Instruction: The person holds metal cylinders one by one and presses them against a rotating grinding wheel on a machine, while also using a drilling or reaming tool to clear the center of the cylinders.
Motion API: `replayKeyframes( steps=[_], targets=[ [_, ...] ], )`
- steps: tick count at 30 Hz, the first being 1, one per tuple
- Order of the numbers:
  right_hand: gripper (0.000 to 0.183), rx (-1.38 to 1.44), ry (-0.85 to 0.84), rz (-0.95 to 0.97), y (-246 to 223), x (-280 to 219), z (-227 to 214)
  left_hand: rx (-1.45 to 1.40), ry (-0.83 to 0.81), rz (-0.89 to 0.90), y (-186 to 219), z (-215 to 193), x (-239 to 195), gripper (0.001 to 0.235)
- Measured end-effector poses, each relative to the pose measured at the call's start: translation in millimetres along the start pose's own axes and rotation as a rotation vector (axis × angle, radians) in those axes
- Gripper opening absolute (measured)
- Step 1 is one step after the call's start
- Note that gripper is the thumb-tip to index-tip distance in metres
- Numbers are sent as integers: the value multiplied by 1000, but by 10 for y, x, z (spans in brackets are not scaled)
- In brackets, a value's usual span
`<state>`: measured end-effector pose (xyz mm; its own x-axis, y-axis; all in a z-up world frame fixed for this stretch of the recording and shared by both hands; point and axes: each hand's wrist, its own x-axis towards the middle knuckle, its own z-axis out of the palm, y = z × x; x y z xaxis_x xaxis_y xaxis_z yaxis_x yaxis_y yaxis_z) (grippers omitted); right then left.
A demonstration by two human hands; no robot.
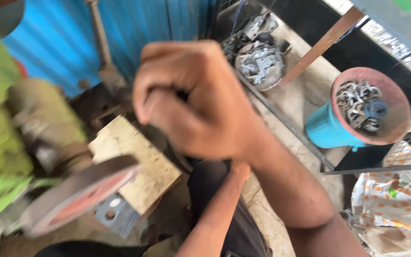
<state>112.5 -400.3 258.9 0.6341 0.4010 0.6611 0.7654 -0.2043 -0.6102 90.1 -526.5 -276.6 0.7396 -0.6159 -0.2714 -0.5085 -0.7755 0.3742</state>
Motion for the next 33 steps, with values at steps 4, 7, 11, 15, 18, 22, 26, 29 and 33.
replayKeyframes(
  steps=[4,7,11,15,18,22,26,29,33],
  targets=[
    [16,93,9,91,60,-49,19,-73,47,-16,-39,255,184,73],
    [16,99,20,95,42,41,8,-135,123,-1,-116,149,258,74],
    [17,45,19,34,-3,176,5,-247,261,70,-271,-206,128,76],
    [25,74,12,56,159,163,50,-472,425,195,-284,-514,-397,77],
    [27,0,19,-27,239,84,41,-688,561,221,-454,-922,-858,78],
    [32,19,20,75,241,126,35,-805,621,128,-818,-1449,-1777,74],
    [32,15,40,159,148,135,68,-962,505,53,-989,-1683,-2881,82],
    [32,5,22,165,103,155,48,-997,475,-5,-1070,-1656,-3662,77],
    [31,73,73,321,0,132,98,-1779,420,-97,-1365,-1401,-4370,67]
  ],
)
